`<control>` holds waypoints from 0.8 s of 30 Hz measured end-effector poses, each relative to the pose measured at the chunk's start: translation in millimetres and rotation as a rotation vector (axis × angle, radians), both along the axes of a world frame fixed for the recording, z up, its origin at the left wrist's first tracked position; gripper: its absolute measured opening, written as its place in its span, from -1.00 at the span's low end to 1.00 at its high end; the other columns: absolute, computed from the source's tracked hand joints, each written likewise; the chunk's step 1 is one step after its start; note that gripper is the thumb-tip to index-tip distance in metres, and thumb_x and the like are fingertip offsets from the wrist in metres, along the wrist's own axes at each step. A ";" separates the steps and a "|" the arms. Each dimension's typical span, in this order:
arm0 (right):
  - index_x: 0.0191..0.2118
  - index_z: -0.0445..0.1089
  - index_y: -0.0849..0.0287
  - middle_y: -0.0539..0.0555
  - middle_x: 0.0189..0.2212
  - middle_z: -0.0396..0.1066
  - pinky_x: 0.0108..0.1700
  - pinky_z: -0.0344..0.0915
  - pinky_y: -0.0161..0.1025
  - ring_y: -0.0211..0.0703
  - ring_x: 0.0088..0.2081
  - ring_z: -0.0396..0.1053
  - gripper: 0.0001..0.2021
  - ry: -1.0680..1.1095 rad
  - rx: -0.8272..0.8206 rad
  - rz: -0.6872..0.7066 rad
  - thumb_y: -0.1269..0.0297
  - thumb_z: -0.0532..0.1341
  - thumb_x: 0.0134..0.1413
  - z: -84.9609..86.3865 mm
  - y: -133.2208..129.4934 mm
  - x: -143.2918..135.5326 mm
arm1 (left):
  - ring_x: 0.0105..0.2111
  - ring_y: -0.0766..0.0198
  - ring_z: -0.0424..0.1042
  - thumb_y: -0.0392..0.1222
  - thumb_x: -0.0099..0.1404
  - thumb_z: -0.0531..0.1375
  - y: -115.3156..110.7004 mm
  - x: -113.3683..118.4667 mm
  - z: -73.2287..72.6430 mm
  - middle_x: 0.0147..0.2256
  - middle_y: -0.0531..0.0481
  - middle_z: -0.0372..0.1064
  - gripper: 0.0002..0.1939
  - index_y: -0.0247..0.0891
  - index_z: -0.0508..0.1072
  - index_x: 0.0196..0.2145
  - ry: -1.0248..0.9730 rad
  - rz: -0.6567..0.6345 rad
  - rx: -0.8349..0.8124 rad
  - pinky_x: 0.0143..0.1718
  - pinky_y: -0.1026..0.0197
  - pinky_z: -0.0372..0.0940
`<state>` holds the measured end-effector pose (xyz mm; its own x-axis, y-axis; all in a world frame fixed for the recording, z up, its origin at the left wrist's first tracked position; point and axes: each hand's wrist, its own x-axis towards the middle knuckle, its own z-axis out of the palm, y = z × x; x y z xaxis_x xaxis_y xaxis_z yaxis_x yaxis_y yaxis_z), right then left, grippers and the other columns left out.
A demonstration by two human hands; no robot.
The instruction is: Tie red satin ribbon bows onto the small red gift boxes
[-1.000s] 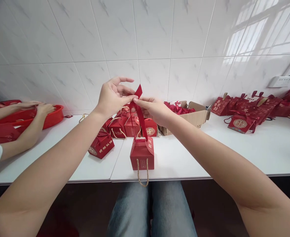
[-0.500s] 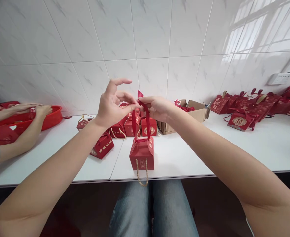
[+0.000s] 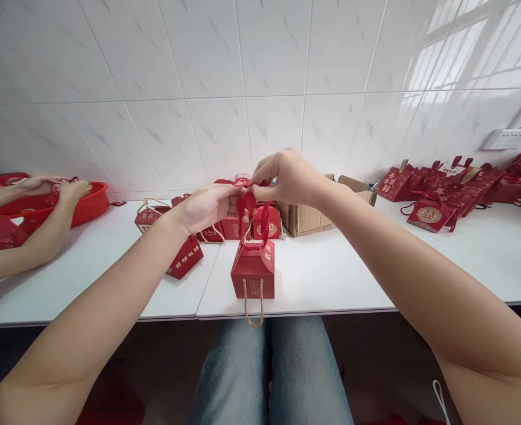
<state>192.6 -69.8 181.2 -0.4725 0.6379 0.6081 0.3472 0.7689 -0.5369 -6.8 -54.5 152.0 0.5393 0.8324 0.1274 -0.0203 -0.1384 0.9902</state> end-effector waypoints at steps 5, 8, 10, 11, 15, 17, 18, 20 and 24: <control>-0.63 0.42 0.10 0.00 -0.49 0.39 -0.28 0.23 -0.19 -0.17 -0.34 0.33 -0.85 -0.102 0.129 0.034 0.31 0.29 -0.14 -3.1 0.7 0.2 | -0.45 0.29 0.45 -0.23 0.18 0.22 -5.4 2.7 2.5 -0.40 -0.05 0.46 -0.91 -0.29 0.50 -0.41 -0.010 0.077 -0.017 -0.34 0.17 0.37; -0.61 0.41 0.08 0.00 -0.48 0.38 -0.17 0.27 -0.13 -0.13 -0.28 0.34 -0.84 -0.130 0.144 0.069 0.22 0.33 -0.12 -5.5 3.4 0.4 | -0.43 0.27 0.47 -0.37 0.08 0.26 -6.1 1.9 3.5 -0.42 -0.04 0.47 -0.89 -0.28 0.53 -0.37 0.025 0.058 0.012 -0.29 0.13 0.38; -0.59 0.41 0.05 0.01 -0.47 0.38 -0.13 0.28 -0.10 -0.12 -0.26 0.35 -0.82 -0.115 0.138 0.086 0.18 0.32 -0.08 -7.6 5.7 1.2 | -0.42 0.26 0.48 -0.42 0.04 0.27 -7.0 1.1 3.7 -0.43 -0.03 0.48 -0.83 -0.27 0.54 -0.37 0.028 0.014 0.030 -0.25 0.11 0.38; -0.58 0.41 0.04 0.01 -0.47 0.38 -0.11 0.28 -0.09 -0.12 -0.25 0.35 -0.82 -0.113 0.143 0.086 0.17 0.31 -0.06 -8.7 6.9 1.7 | -0.41 0.27 0.48 -0.44 0.03 0.27 -7.4 0.9 3.6 -0.42 -0.03 0.48 -0.81 -0.27 0.54 -0.36 0.021 -0.002 0.029 -0.24 0.11 0.38; -0.52 0.46 0.04 0.02 -0.39 0.42 -0.07 0.25 -0.09 -0.12 -0.24 0.35 -0.88 -0.159 0.221 0.035 0.18 0.31 -0.06 -13.6 8.5 3.1 | -0.35 0.29 0.48 -0.42 0.02 0.30 -5.6 0.9 1.5 -0.33 -0.04 0.49 -0.80 -0.27 0.54 -0.33 -0.016 0.057 0.022 -0.24 0.16 0.38; -0.50 0.48 0.06 0.04 -0.34 0.44 -0.13 0.25 -0.12 -0.13 -0.26 0.35 -0.88 -0.117 0.252 -0.021 0.18 0.29 -0.05 -16.5 6.5 2.3 | -0.33 0.28 0.49 -0.39 0.02 0.32 -2.9 1.7 0.2 -0.31 -0.06 0.49 -0.81 -0.29 0.53 -0.34 -0.046 0.119 0.078 -0.24 0.16 0.39; -0.49 0.49 0.07 0.05 -0.33 0.44 -0.16 0.26 -0.14 -0.14 -0.27 0.35 -0.87 -0.057 0.250 -0.047 0.18 0.27 -0.03 -18.3 5.2 1.5 | -0.32 0.27 0.49 -0.38 0.03 0.32 -1.7 2.2 0.0 -0.30 -0.06 0.49 -0.82 -0.30 0.52 -0.34 -0.067 0.148 0.120 -0.23 0.17 0.40; -0.52 0.47 0.11 0.05 -0.34 0.44 -0.22 0.26 -0.18 -0.15 -0.28 0.35 -0.80 0.104 0.178 -0.073 0.16 0.23 0.03 -22.9 2.9 -0.6 | -0.31 0.27 0.49 -0.35 0.05 0.31 -0.6 3.5 0.9 -0.32 -0.06 0.49 -0.80 -0.31 0.49 -0.30 -0.094 0.219 0.236 -0.22 0.18 0.40; -0.59 0.40 0.16 0.01 -0.49 0.39 -0.31 0.23 -0.26 -0.24 -0.37 0.34 -0.68 0.364 -0.180 -0.014 0.10 0.20 0.07 -37.7 6.1 -6.0 | -0.37 0.31 0.47 -0.36 0.05 0.29 -2.6 4.1 7.2 -0.43 0.03 0.46 -0.69 -0.26 0.40 -0.21 0.007 0.425 0.584 -0.24 0.21 0.37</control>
